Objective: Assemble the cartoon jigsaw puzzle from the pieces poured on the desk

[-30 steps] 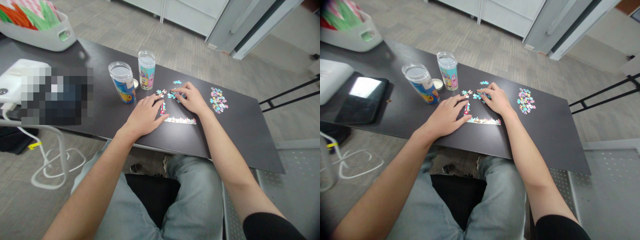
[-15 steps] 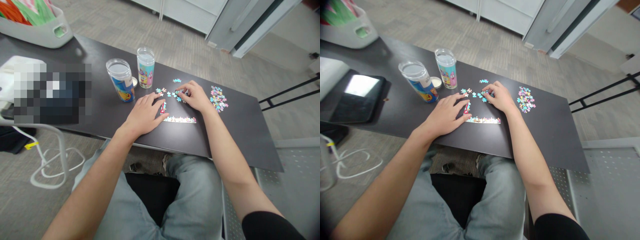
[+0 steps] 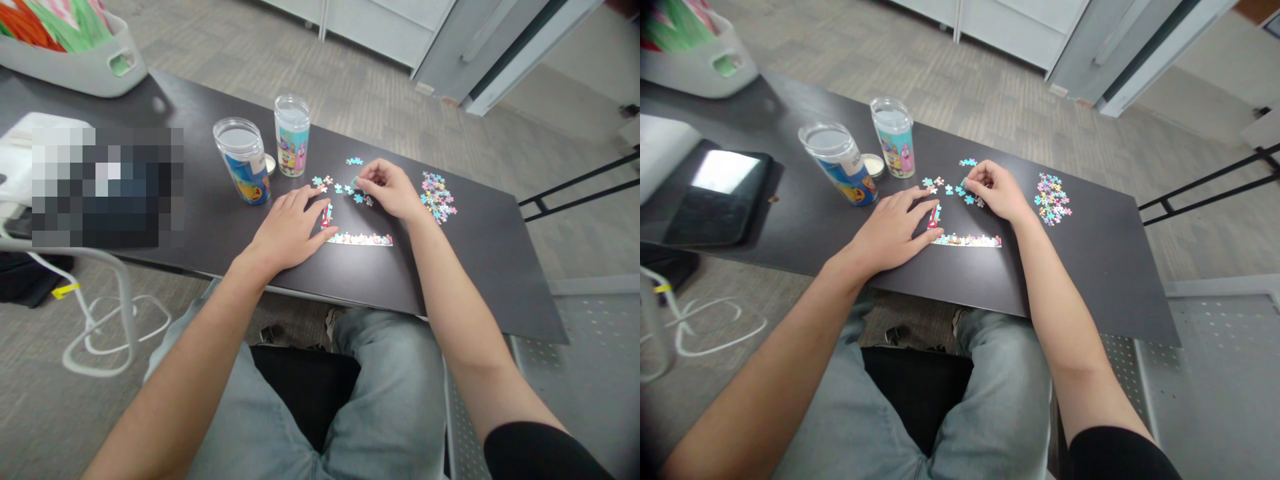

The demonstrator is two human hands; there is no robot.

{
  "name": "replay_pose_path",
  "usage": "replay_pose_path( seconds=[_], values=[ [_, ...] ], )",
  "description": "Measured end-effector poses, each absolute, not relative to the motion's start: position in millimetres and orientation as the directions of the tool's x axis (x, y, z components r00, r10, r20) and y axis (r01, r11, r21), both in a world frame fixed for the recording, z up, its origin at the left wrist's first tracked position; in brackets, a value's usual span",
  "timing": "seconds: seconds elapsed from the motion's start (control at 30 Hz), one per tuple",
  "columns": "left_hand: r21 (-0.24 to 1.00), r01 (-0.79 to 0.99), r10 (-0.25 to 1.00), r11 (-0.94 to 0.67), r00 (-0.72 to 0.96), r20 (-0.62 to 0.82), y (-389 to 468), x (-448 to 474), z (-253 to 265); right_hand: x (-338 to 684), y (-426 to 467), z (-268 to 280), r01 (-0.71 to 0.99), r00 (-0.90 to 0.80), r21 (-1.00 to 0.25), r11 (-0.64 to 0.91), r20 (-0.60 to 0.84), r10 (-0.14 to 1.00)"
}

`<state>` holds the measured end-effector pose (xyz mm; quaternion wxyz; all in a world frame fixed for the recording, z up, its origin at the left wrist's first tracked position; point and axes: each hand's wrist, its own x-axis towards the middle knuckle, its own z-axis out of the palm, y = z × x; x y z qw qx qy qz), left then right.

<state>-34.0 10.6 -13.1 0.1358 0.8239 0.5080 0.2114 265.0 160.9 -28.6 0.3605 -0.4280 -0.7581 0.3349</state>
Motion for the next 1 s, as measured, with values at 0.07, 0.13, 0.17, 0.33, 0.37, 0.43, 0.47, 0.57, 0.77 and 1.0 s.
replay_pose_path(
  seconds=[0.07, 0.13, 0.17, 0.33, 0.37, 0.43, 0.47, 0.57, 0.77, 1.0],
  values=[
    [0.438, 0.78, 0.895, -0.446, 0.394, 0.209, 10.6, -34.2, -14.0, 261.2, 161.4, -28.0, 0.3, -0.381, -0.883, 0.36, 0.234, 0.894],
    [0.433, 0.784, 0.896, -0.444, 0.392, 0.208, 10.6, -33.7, -13.8, 258.4, 159.7, -24.9, 0.239, -0.393, -0.915, 0.325, 0.215, 0.894],
    [0.432, 0.786, 0.896, -0.443, 0.392, 0.208, 10.7, -33.3, -13.5, 257.4, 158.2, -22.8, 0.217, -0.396, -0.926, 0.309, 0.206, 0.895],
    [0.429, 0.788, 0.897, -0.441, 0.395, 0.198, 10.3, -32.4, -10.5, 253.3, 149.1, -14.2, 0.146, -0.426, -0.956, 0.254, 0.171, 0.889],
    [0.429, 0.789, 0.898, -0.44, 0.396, 0.193, 10.0, -32.6, -10.0, 252.1, 147.6, -13.3, 0.139, -0.434, -0.959, 0.248, 0.166, 0.885],
    [0.43, 0.788, 0.898, -0.44, 0.398, 0.188, 9.6, -33.1, -9.2, 249.0, 144.6, -11.8, 0.131, -0.443, -0.964, 0.231, 0.151, 0.884],
    [0.431, 0.787, 0.898, -0.44, 0.399, 0.189, 9.5, -33.2, -8.9, 247.2, 143.1, -11.1, 0.132, -0.446, -0.967, 0.219, 0.14, 0.884],
    [0.435, 0.787, 0.899, -0.438, 0.395, 0.19, 9.9, -33.0, -8.0, 241.2, 138.8, -8.2, 0.151, -0.453, -0.967, 0.205, 0.117, 0.884],
    [0.453, 0.789, 0.909, -0.416, 0.374, 0.183, 11.7, -31.0, -5.7, 235.5, 135.2, -8.3, 0.193, -0.489, -0.947, 0.259, 0.136, 0.862],
    [0.462, 0.795, 0.92, -0.392, 0.347, 0.183, 10.9, -31.2, -5.6, 229.3, 133.7, -21.0, 0.264, -0.5, -0.885, 0.382, 0.213, 0.839]
  ],
)
